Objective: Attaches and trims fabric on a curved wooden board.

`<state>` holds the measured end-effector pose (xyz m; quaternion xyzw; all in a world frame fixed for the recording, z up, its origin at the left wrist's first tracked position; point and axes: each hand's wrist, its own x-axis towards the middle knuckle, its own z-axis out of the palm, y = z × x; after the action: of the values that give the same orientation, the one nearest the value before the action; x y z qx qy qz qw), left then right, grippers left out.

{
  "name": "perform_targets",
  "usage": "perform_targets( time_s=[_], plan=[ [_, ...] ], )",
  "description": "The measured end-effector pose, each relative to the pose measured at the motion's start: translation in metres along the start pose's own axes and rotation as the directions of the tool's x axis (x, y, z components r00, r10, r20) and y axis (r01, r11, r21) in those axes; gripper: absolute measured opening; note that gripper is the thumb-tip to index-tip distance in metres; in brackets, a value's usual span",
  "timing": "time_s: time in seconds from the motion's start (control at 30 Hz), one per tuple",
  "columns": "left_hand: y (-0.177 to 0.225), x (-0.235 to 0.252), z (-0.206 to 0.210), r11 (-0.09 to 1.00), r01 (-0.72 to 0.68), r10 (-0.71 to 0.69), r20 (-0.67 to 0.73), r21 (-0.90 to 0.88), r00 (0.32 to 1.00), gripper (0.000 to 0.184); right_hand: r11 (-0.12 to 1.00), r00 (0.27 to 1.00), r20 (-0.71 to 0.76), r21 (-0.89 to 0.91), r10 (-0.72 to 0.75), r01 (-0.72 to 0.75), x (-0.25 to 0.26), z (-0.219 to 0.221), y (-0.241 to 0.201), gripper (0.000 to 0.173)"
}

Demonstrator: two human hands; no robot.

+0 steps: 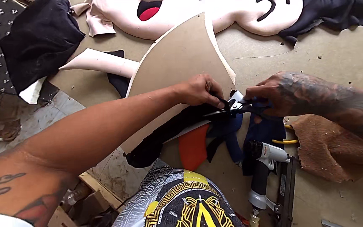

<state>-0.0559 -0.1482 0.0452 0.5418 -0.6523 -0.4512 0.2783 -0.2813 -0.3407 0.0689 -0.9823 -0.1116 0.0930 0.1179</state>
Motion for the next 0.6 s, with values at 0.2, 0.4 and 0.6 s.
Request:
perform_targets(
  time_s=[0.2, 0.4, 0.6],
  plan=[
    [-0.008, -0.002, -0.003, 0.97, -0.061, 0.051, -0.046, -0.233, 0.998, 0.01, 0.995, 1.0, 0.001, -0.098, 0.004, -0.004, 0.011, -0.005, -0.01, 0.063],
    [-0.02, -0.013, -0.011, 0.835, -0.114, 0.078, -0.089, -0.539, 0.993, 0.015, 0.99, 0.999, 0.003, -0.138, -0.042, 0.042, 0.027, -0.005, -0.016, 0.05],
    [-0.033, -0.023, -0.013, 0.616, -0.16, 0.017, -0.19, -0.772, 0.982, 0.021, 0.986, 0.993, 0.012, -0.117, -0.117, 0.118, 0.051, 0.001, -0.034, 0.032]
  ],
)
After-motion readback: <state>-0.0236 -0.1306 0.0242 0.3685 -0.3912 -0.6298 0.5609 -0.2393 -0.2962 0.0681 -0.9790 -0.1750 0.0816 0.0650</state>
